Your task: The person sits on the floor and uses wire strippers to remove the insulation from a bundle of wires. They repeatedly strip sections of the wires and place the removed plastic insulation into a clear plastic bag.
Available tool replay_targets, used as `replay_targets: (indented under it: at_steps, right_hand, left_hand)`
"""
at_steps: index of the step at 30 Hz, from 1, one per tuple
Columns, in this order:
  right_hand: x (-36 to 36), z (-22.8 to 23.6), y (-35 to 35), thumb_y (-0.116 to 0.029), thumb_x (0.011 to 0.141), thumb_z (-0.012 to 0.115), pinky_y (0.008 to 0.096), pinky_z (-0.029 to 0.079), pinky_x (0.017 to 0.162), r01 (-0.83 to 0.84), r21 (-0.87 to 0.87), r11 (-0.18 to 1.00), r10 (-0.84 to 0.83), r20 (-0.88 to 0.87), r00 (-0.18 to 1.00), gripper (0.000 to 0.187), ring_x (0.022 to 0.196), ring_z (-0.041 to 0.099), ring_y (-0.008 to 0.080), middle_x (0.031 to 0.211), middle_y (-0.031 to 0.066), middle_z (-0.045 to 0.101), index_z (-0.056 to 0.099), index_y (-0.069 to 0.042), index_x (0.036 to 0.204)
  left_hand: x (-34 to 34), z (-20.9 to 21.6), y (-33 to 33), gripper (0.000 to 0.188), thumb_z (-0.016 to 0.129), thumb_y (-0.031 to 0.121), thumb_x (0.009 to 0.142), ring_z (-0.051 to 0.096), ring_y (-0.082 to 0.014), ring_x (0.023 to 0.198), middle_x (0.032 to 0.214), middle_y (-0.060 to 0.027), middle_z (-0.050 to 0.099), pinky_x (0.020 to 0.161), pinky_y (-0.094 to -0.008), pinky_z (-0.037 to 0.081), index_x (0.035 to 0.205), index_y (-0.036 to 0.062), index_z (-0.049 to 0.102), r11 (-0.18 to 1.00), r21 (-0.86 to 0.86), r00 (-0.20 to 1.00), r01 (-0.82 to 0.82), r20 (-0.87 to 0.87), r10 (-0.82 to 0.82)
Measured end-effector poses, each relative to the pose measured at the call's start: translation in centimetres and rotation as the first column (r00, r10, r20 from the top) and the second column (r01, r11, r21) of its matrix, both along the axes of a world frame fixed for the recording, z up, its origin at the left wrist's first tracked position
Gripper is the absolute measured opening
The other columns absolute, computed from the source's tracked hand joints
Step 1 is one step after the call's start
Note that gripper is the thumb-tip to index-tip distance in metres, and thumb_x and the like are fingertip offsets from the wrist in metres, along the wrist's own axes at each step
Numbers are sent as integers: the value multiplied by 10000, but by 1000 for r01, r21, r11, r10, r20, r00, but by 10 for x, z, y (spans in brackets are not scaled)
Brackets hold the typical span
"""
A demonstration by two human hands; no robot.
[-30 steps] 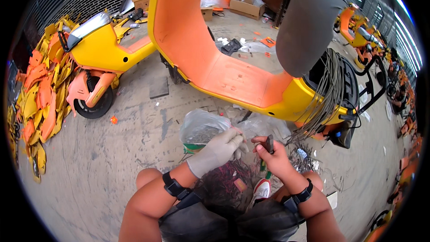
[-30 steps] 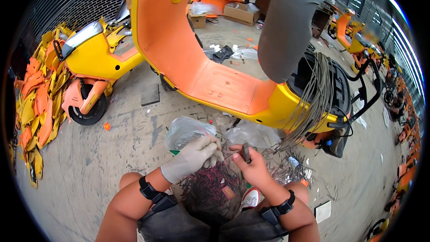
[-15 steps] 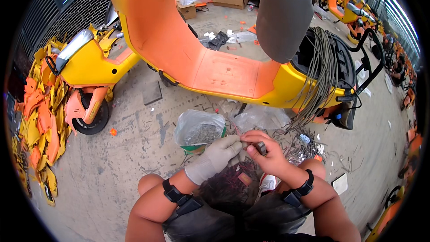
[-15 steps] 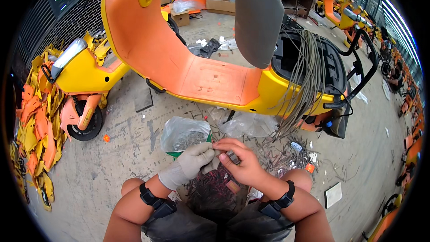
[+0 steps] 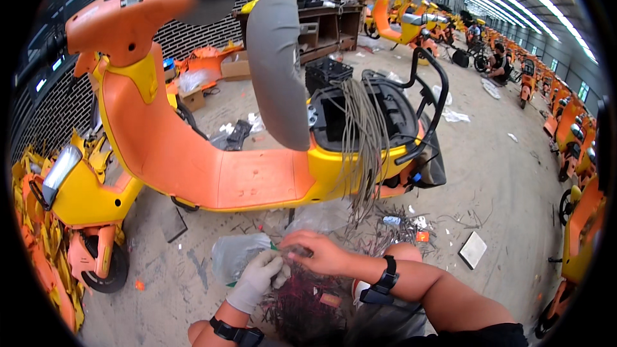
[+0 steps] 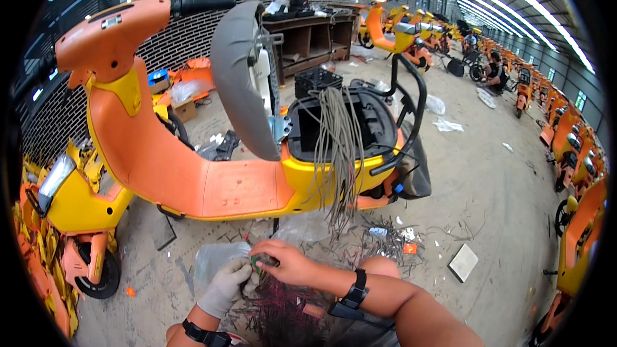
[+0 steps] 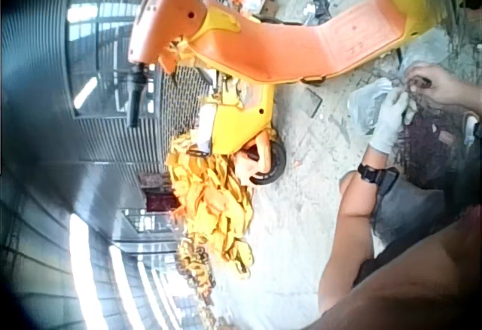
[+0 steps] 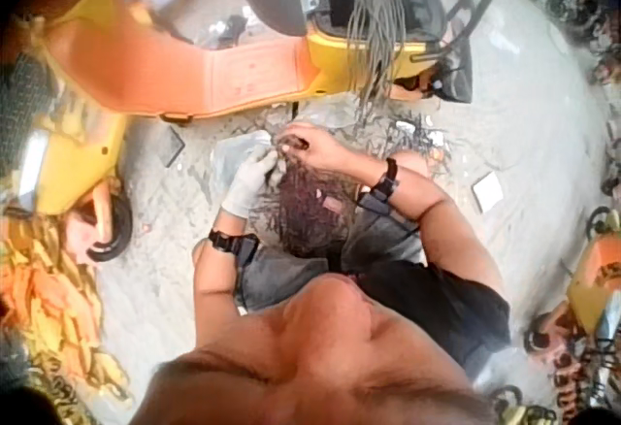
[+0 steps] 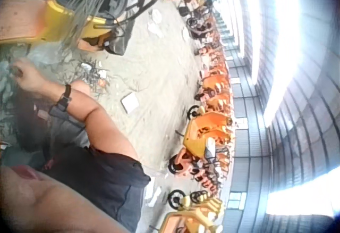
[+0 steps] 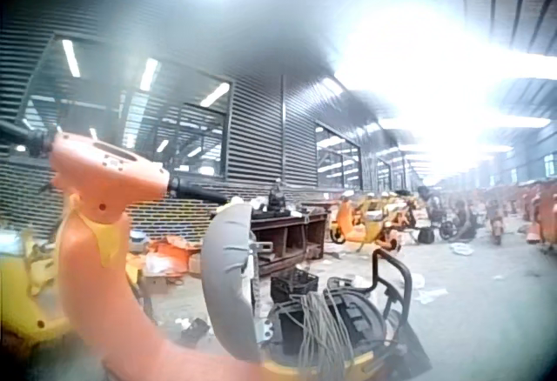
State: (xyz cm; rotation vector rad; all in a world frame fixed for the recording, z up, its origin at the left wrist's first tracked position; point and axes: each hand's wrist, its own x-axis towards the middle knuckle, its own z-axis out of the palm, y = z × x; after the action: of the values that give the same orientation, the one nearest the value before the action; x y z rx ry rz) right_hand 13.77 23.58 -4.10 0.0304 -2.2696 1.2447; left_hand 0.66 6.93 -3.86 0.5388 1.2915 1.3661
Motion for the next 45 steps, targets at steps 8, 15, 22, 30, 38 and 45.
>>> replay_targets:
  at_steps: [8,15,22,30,38,45]
  right_hand:
    - [14,-4,-13,-184,858,732,383,486,781,30,21,999,-31,74,997,233,882,592,322,900,127,634,651,-42,1023]
    - [27,-10,-22,-234,887,702,396,492,733,17,74,997,-26,125,992,273,824,598,339,871,158,617,653,-26,1057]
    - [30,-6,-27,-194,882,688,401,496,792,-51,53,997,42,164,986,261,897,612,339,926,177,637,641,-7,1058]
    - [33,6,-28,-169,840,699,397,488,837,-139,64,988,118,257,959,283,955,589,351,952,175,626,625,3,1052]
    - [32,-5,-15,-136,757,728,406,492,772,-213,150,965,175,233,957,351,903,587,346,936,158,586,613,-9,1064]
    - [13,-14,-24,-120,724,740,402,503,777,-150,96,984,124,234,964,328,906,593,352,943,149,594,618,-15,1010]
  left_hand:
    - [16,11,-8,223,484,234,1020,560,-101,636,807,-39,629,582,-244,463,1003,31,574,996,-77,982,53,-177,-66]
    - [28,15,-20,221,477,220,1017,517,-82,608,795,-28,609,558,-225,432,1011,27,585,994,-92,973,63,-217,-82]
    - [31,21,-29,245,520,246,1003,442,-61,540,746,-15,590,470,-219,338,918,29,595,989,-143,993,26,-112,-42]
    - [33,22,-35,231,524,232,999,436,-62,533,736,-12,588,471,-218,335,923,27,598,983,-177,991,37,-118,-59]
    - [38,46,-30,225,547,223,984,513,-73,592,736,-12,628,553,-223,409,890,32,618,956,-271,963,114,-205,-173]
    - [24,28,-28,308,543,232,957,599,-150,640,694,-55,641,629,-305,463,750,20,627,966,-243,835,89,-511,-206]
